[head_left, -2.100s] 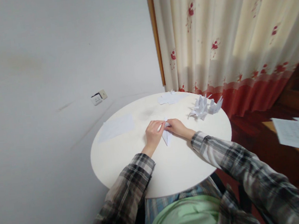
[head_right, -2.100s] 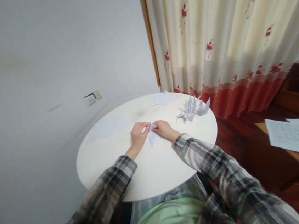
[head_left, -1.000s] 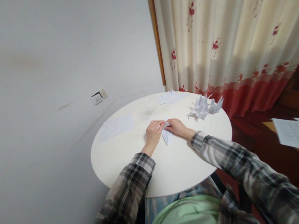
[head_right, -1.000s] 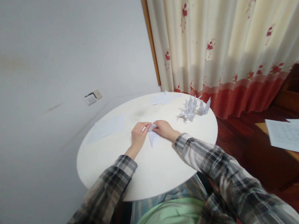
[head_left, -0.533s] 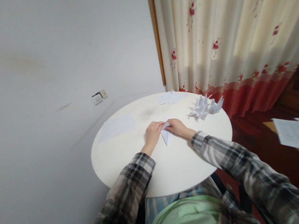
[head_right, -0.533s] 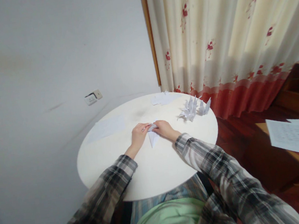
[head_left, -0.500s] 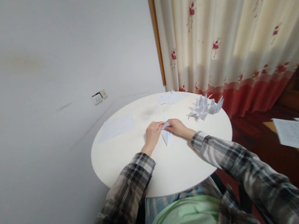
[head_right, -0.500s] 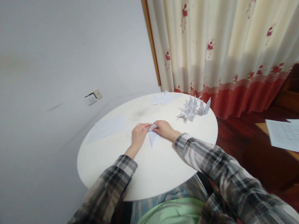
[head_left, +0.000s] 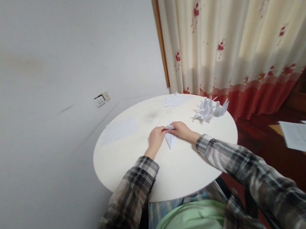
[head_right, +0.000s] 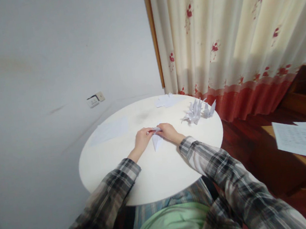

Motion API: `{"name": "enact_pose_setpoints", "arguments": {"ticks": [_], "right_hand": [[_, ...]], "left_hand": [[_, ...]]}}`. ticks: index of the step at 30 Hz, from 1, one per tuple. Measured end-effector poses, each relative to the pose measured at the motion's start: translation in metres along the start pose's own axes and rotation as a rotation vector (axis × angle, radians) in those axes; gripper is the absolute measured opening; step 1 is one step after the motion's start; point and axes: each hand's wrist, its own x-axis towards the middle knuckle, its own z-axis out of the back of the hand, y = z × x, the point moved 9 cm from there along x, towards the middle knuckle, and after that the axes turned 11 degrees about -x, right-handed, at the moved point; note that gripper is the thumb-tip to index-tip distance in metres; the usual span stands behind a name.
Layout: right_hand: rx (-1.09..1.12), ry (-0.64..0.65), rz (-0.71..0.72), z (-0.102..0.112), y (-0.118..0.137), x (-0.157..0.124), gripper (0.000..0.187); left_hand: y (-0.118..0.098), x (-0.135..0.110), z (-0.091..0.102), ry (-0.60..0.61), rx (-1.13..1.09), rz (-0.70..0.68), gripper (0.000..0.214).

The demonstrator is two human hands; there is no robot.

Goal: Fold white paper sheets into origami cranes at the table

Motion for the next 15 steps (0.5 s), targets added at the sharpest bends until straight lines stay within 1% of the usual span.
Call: {"name": "enact_pose_setpoints", "arguments": {"ticks": [3, 6, 10, 15], "right_hand": [[0.016, -0.015, 0.005, 0.001, 0.0, 0.0, 0.028], [0.019, -0.016, 0.002, 0.001, 0.0, 0.0, 0.029], [0.021, -0.012, 0.001, 0.002, 0.001, -0.001, 0.026], [0.01, 0.023, -0.015, 0.003, 0.001, -0.001, 0.018]], "left_hand": [[0.007, 0.001, -0.006, 0.057, 0.03, 0.043, 0.019], [0.013, 0.001, -0.009, 0.082, 0.024, 0.087, 0.02], [0.017, 0.001, -0.01, 0.096, 0.022, 0.135, 0.019], [0.019, -0.001, -0.007, 0.079, 0.052, 0.171, 0.02]]}}
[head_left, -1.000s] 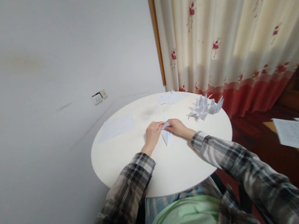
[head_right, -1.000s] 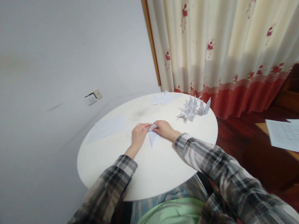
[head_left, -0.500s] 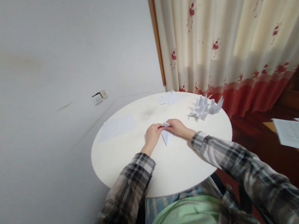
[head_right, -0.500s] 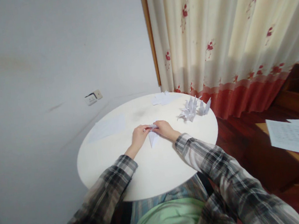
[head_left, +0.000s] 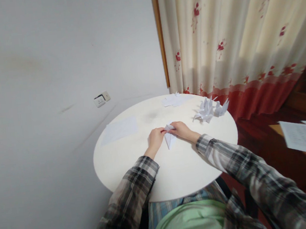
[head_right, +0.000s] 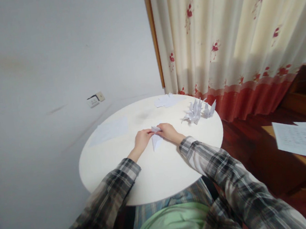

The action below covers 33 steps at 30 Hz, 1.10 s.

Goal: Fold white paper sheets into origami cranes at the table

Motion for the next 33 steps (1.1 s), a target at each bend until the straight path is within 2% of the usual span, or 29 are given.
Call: {"name": "enact_pose_setpoints", "arguments": {"ticks": [8, 13, 21, 28, 33], "right_hand": [[-0.064, 0.045, -0.054, -0.001, -0.001, 0.0, 0.019], [-0.087, 0.031, -0.118, 0.003, -0.006, -0.002, 0.019], [0.0, 0.046, -0.241, 0.0, -0.017, -0.005, 0.042], [0.001, 0.028, -0.248, 0.001, -0.02, -0.005, 0.038], [-0.006, 0.028, -0.225, -0.002, -0.021, -0.005, 0.033]], "left_hand": [[0.003, 0.0, 0.001, -0.009, 0.022, 0.032, 0.018], [0.006, 0.0, 0.002, -0.034, -0.015, 0.029, 0.017], [0.009, 0.002, -0.002, -0.026, 0.004, 0.029, 0.017], [0.009, 0.002, -0.006, -0.003, -0.008, -0.006, 0.027], [0.002, -0.001, 0.003, -0.111, -0.031, -0.09, 0.029]]}}
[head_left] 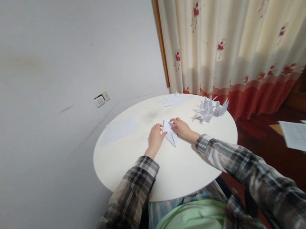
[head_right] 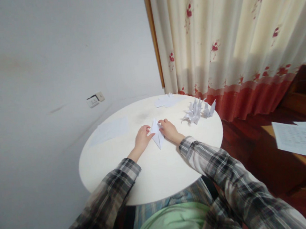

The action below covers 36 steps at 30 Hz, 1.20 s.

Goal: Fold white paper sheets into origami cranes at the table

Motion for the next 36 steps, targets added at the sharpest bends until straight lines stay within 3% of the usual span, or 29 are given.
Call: {"name": "enact_pose_setpoints", "arguments": {"ticks": [4, 7, 19, 29, 36], "right_hand": [[-0.03, -0.005, 0.044, -0.002, 0.002, 0.002, 0.023], [-0.041, -0.002, 0.067, -0.002, 0.003, 0.003, 0.018], [-0.082, 0.003, 0.05, -0.003, 0.001, 0.003, 0.019], [-0.137, -0.035, -0.089, 0.001, -0.01, 0.001, 0.024], [-0.058, -0.02, -0.154, 0.0, -0.018, 0.002, 0.031]], "left_hand": [[-0.015, -0.001, -0.01, 0.107, 0.0, -0.135, 0.013], [-0.019, -0.002, -0.017, 0.175, 0.002, -0.164, 0.019], [-0.027, -0.006, -0.023, 0.25, 0.1, -0.21, 0.027], [-0.024, -0.006, -0.028, 0.291, 0.16, -0.162, 0.031], [-0.023, -0.006, -0.026, 0.28, 0.137, -0.121, 0.032]]}}
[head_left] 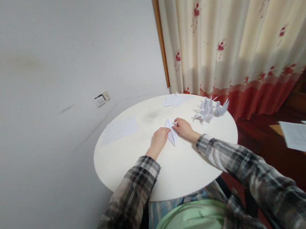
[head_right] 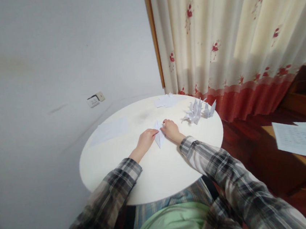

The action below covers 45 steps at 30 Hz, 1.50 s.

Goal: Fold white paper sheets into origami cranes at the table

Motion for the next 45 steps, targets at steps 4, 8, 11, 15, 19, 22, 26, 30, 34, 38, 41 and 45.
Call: {"name": "enact_pose_setpoints", "arguments": {"ticks": [4, 8, 11, 15, 19, 22, 26, 30, 34, 38, 41, 45], "right_hand": [[0.099, -0.026, 0.008, 0.002, 0.001, 0.002, 0.032], [0.178, 0.025, -0.037, -0.004, -0.003, 0.003, 0.041], [0.21, 0.046, -0.059, -0.007, -0.005, 0.004, 0.043], [0.237, 0.058, -0.048, -0.008, -0.004, 0.004, 0.043], [0.251, 0.052, 0.004, -0.008, 0.0, 0.004, 0.045], [0.258, 0.043, 0.029, -0.008, 0.001, 0.004, 0.045], [0.226, 0.013, 0.033, -0.007, -0.001, 0.005, 0.045], [0.2, -0.013, 0.01, -0.007, -0.006, 0.007, 0.043], [0.209, -0.015, -0.013, -0.008, -0.009, 0.009, 0.041], [0.207, -0.006, -0.014, -0.009, -0.009, 0.01, 0.039], [0.172, 0.003, 0.005, -0.011, -0.008, 0.01, 0.039], [0.096, 0.018, 0.018, -0.012, -0.008, 0.011, 0.036]], "left_hand": [[0.0, 0.0, 0.001, -0.012, -0.003, -0.024, 0.032], [0.003, 0.0, 0.001, -0.015, 0.0, -0.022, 0.031], [0.004, 0.0, 0.002, -0.016, 0.007, -0.025, 0.031], [0.005, -0.001, 0.002, -0.02, 0.009, -0.022, 0.03], [0.003, -0.002, 0.003, -0.039, -0.001, -0.022, 0.026], [0.001, -0.002, 0.004, -0.049, 0.002, -0.036, 0.026], [-0.003, -0.002, 0.003, -0.041, -0.01, -0.055, 0.028], [-0.01, -0.003, 0.002, -0.042, -0.026, -0.084, 0.034], [-0.016, -0.005, -0.004, -0.014, 0.02, -0.129, 0.039], [-0.014, -0.005, -0.01, 0.027, 0.072, -0.145, 0.042], [-0.014, -0.004, -0.013, 0.051, 0.1, -0.156, 0.043], [-0.014, -0.003, -0.016, 0.067, 0.124, -0.165, 0.042]]}}
